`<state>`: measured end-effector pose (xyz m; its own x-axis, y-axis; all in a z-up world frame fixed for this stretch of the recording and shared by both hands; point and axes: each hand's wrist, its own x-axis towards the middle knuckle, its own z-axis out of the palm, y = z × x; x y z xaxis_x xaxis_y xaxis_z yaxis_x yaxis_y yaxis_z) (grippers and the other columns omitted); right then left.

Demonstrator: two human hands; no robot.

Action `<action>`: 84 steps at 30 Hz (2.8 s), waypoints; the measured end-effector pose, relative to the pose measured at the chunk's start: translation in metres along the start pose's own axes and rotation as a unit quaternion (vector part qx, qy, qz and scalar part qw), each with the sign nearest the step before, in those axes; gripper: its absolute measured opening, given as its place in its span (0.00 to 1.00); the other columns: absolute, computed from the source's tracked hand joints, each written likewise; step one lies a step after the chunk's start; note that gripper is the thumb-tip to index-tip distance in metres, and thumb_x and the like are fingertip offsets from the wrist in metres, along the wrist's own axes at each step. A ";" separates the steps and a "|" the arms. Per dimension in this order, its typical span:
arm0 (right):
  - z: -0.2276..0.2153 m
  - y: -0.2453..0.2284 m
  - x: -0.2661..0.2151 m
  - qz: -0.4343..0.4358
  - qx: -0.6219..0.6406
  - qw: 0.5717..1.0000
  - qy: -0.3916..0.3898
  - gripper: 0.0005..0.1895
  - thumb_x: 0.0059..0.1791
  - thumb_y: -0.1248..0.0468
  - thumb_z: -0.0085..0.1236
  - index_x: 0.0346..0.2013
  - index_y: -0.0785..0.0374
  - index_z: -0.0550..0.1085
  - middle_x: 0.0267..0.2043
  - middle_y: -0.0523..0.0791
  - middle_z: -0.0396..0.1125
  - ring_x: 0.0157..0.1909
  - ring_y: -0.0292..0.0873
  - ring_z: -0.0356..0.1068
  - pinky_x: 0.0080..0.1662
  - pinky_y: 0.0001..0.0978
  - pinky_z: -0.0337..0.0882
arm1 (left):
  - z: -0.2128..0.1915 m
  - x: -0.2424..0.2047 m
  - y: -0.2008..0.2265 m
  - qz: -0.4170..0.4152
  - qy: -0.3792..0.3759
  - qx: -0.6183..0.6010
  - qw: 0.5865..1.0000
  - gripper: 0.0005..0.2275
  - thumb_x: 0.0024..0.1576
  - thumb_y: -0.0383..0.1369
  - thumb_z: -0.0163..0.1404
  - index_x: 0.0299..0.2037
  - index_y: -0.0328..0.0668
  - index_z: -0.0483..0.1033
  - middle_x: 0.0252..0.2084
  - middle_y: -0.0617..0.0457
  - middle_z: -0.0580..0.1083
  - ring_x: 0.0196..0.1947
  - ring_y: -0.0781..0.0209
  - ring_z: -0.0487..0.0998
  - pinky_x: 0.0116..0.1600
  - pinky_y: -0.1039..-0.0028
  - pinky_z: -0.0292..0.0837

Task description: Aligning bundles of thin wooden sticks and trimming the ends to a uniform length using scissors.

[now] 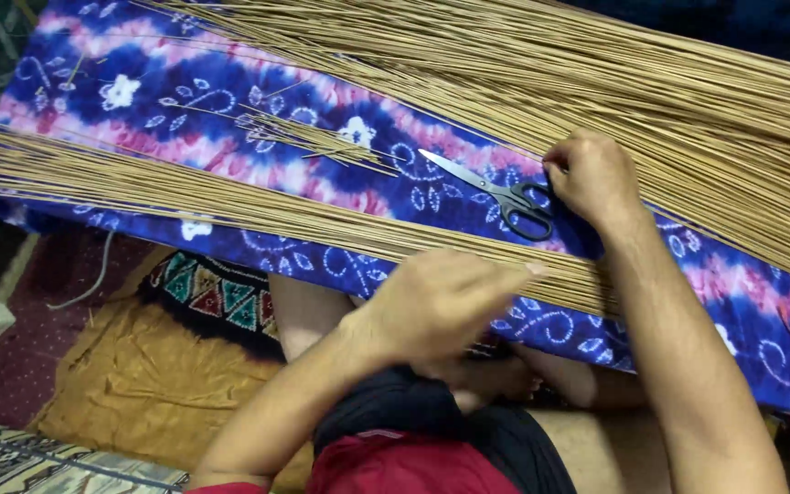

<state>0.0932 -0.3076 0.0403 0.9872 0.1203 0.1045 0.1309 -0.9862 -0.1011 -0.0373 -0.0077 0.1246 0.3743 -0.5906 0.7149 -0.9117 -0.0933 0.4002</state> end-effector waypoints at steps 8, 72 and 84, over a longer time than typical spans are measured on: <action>0.022 0.028 0.011 -0.065 -0.007 0.998 0.009 0.07 0.48 0.62 0.61 0.38 0.58 0.82 0.37 0.50 0.74 0.45 0.57 0.76 0.43 0.49 0.77 | 0.025 -0.052 -0.120 -0.167 0.144 0.130 0.967 0.11 0.57 0.25 0.55 0.48 0.49 0.81 0.40 0.56 0.82 0.41 0.56 0.84 0.46 0.66 0.77; -0.020 -0.115 -0.021 -0.250 -0.045 0.934 0.250 0.02 0.49 0.64 0.61 0.35 0.55 0.76 0.32 0.43 0.67 0.40 0.48 0.70 0.41 0.41 0.64 | -0.011 -0.028 -0.123 -0.077 0.022 0.326 0.942 0.18 0.57 0.35 0.59 0.57 0.41 0.74 0.52 0.49 0.74 0.57 0.50 0.73 0.60 0.58 0.63; -0.019 -0.013 -0.117 -0.146 0.011 0.968 0.202 0.03 0.53 0.64 0.59 0.40 0.55 0.79 0.32 0.42 0.69 0.41 0.46 0.74 0.47 0.40 0.65 | -0.043 -0.072 -0.103 -0.121 -0.065 0.268 0.954 0.02 0.58 0.29 0.55 0.36 0.51 0.79 0.28 0.57 0.73 0.31 0.52 0.80 0.35 0.66 0.71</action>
<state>-0.0255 -0.3111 0.0480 0.7927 0.3355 0.5091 0.4056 -0.9136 -0.0295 0.0371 0.0788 0.0564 0.5930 -0.5904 0.5475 -0.7696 -0.6155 0.1699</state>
